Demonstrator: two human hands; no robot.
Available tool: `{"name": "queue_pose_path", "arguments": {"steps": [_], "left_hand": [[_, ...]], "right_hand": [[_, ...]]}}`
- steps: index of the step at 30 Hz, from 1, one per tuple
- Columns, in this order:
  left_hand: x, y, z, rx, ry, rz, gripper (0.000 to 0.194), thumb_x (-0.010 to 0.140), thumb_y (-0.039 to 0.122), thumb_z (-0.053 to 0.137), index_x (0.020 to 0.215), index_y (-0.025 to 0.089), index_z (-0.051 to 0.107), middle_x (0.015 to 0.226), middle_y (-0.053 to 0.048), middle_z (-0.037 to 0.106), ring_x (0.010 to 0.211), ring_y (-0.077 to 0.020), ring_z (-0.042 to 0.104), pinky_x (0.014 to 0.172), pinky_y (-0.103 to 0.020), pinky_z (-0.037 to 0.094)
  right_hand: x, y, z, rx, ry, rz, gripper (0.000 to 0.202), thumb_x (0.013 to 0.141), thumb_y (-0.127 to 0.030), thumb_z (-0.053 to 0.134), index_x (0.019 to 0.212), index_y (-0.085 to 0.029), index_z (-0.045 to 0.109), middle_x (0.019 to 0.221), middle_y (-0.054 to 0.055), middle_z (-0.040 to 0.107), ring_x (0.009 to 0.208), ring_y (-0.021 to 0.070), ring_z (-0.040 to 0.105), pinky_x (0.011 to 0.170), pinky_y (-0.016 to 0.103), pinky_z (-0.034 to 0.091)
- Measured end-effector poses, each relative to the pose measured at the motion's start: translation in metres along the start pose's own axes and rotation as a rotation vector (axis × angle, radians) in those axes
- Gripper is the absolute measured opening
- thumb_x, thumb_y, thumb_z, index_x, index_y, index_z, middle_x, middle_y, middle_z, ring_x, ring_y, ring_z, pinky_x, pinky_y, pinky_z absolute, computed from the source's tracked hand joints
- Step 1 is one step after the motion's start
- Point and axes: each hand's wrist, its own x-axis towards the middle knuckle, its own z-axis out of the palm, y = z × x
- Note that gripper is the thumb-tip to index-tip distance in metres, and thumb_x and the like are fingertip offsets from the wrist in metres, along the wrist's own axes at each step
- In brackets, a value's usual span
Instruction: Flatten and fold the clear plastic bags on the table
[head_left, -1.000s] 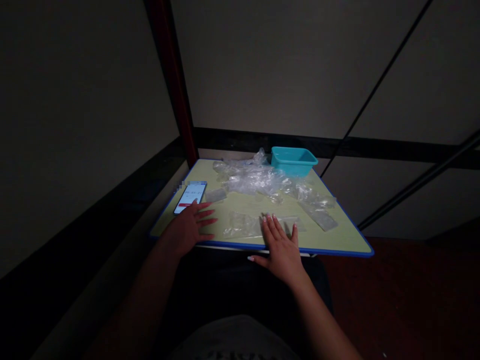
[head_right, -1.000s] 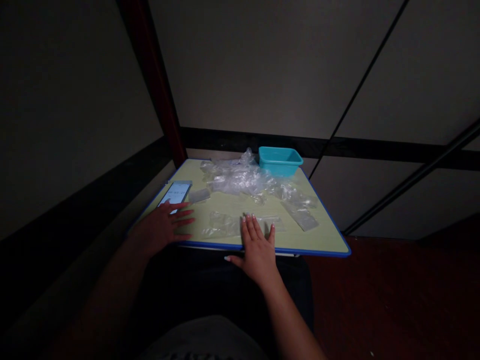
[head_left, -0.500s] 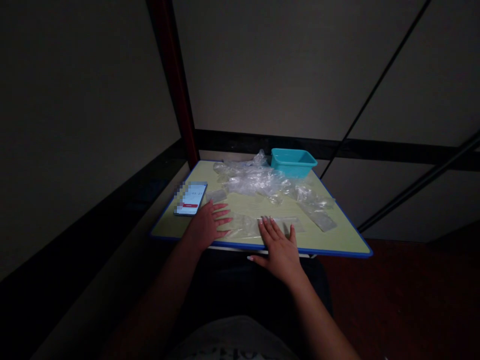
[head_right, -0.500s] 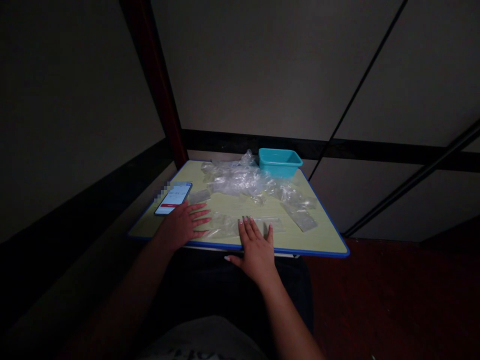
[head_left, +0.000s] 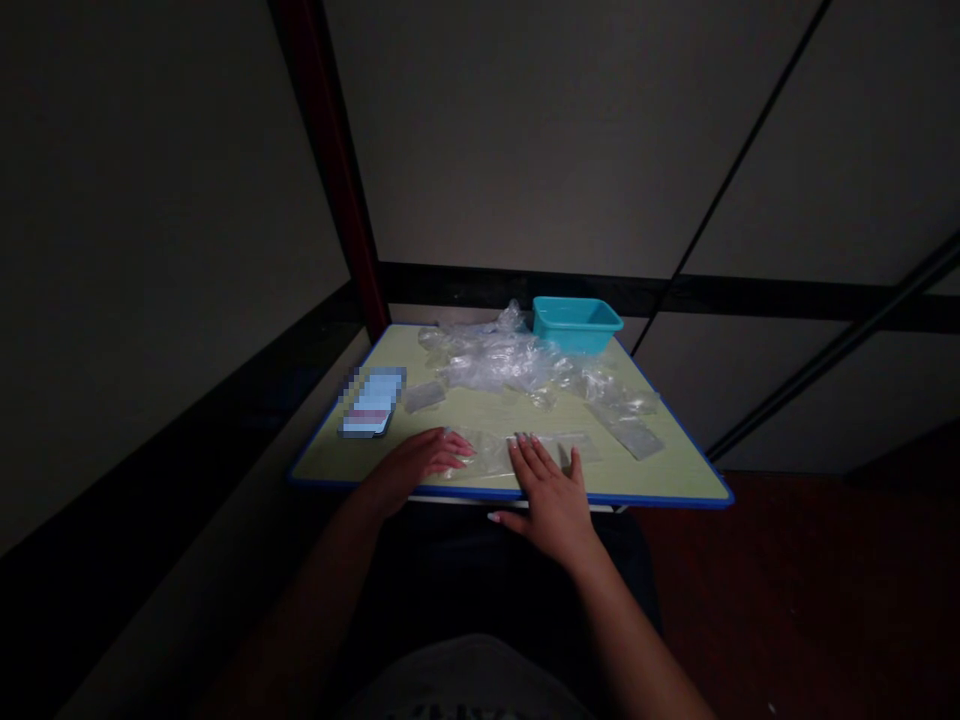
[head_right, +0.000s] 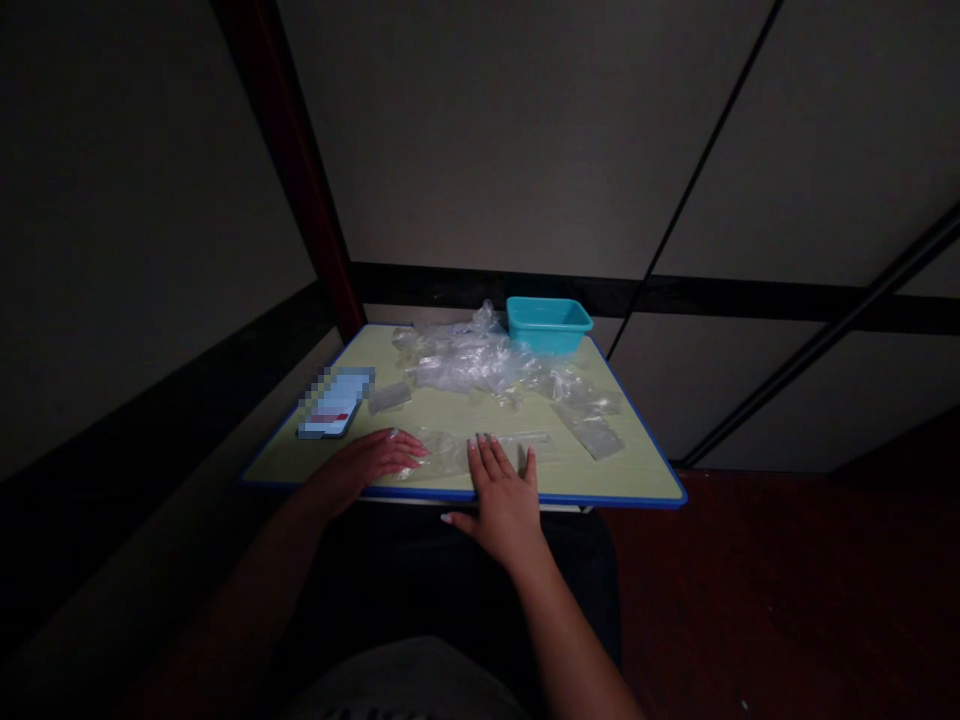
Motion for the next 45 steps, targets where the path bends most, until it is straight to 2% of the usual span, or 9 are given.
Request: {"name": "queue_pose_path", "arguments": {"steps": [5,9,16,22,26,30,34,39,45], "left_hand": [[-0.002,0.000,-0.003,0.154,-0.089,0.092,0.043,0.082,0.056,0.058,0.097,0.019,0.073,0.102,-0.011,0.072,0.088,-0.0255,0.064,0.086,-0.036,0.044],[-0.005,-0.002,-0.009,0.270,-0.145,0.140,0.035,0.081,0.051,0.062,0.098,0.022,0.074,0.100,-0.008,0.073,0.084,-0.0236,0.064,0.086,-0.034,0.044],[0.008,0.001,0.000,0.099,0.001,0.140,0.037,0.075,0.049,0.069,0.092,0.017,0.070,0.091,-0.011,0.073,0.076,-0.0227,0.064,0.079,-0.035,0.045],[0.016,0.013,0.010,0.050,-0.014,0.154,0.047,0.072,0.056,0.069,0.094,0.014,0.067,0.090,-0.010,0.071,0.077,-0.0219,0.064,0.081,-0.036,0.044],[0.013,0.009,0.005,0.069,0.134,0.102,0.036,0.075,0.049,0.069,0.092,0.017,0.069,0.101,-0.009,0.070,0.095,-0.0246,0.061,0.085,-0.034,0.044],[0.004,0.012,-0.015,-0.220,0.353,-0.092,0.031,0.089,0.036,0.052,0.112,0.017,0.060,0.105,-0.010,0.068,0.095,-0.0245,0.064,0.086,-0.039,0.047],[-0.003,0.024,-0.034,-0.498,0.247,-0.224,0.047,0.096,0.038,0.028,0.133,0.013,0.042,0.090,-0.013,0.069,0.082,-0.0293,0.070,0.084,-0.051,0.049],[0.005,0.023,-0.042,-0.574,0.074,-0.327,0.058,0.093,0.047,0.035,0.143,0.018,0.029,0.100,-0.014,0.068,0.090,-0.0347,0.070,0.086,-0.055,0.045],[0.027,0.012,-0.039,-0.611,-0.120,-0.413,0.064,0.087,0.054,0.041,0.140,0.019,0.031,0.116,-0.019,0.064,0.101,-0.0389,0.065,0.094,-0.058,0.037]], "right_hand": [[-0.001,0.001,0.000,0.024,0.007,-0.017,0.092,0.080,-0.064,0.054,0.150,-0.018,0.018,0.155,0.013,0.023,0.143,0.0285,0.018,0.109,0.062,-0.012],[-0.001,0.001,0.000,0.025,0.004,-0.016,0.092,0.080,-0.064,0.054,0.151,-0.018,0.018,0.155,0.014,0.022,0.143,0.0284,0.017,0.109,0.062,-0.012],[-0.001,0.001,-0.001,0.025,0.005,-0.019,0.090,0.081,-0.063,0.053,0.150,-0.018,0.019,0.155,0.013,0.023,0.143,0.0278,0.017,0.109,0.062,-0.012],[-0.001,0.001,0.000,0.032,0.016,-0.020,0.092,0.080,-0.062,0.055,0.151,-0.017,0.016,0.155,0.013,0.022,0.143,0.0268,0.018,0.109,0.061,-0.012],[-0.001,0.002,0.000,0.033,0.011,-0.023,0.094,0.080,-0.061,0.056,0.151,-0.015,0.014,0.154,0.013,0.024,0.143,0.0266,0.017,0.110,0.061,-0.009],[-0.001,0.000,-0.003,0.008,-0.014,-0.013,0.095,0.079,-0.057,0.059,0.151,-0.015,0.013,0.154,0.014,0.024,0.144,0.0280,0.016,0.111,0.062,-0.003],[-0.001,-0.002,-0.004,-0.006,-0.031,-0.001,0.094,0.079,-0.055,0.059,0.151,-0.015,0.013,0.154,0.013,0.022,0.144,0.0280,0.015,0.110,0.063,-0.002],[0.000,0.000,0.000,-0.024,-0.012,-0.008,0.094,0.081,-0.055,0.057,0.152,-0.016,0.011,0.154,0.014,0.023,0.144,0.0293,0.015,0.110,0.064,-0.001],[-0.001,0.000,-0.001,-0.025,-0.013,-0.018,0.093,0.081,-0.055,0.057,0.152,-0.015,0.011,0.154,0.014,0.023,0.144,0.0290,0.016,0.110,0.063,0.000]]}}
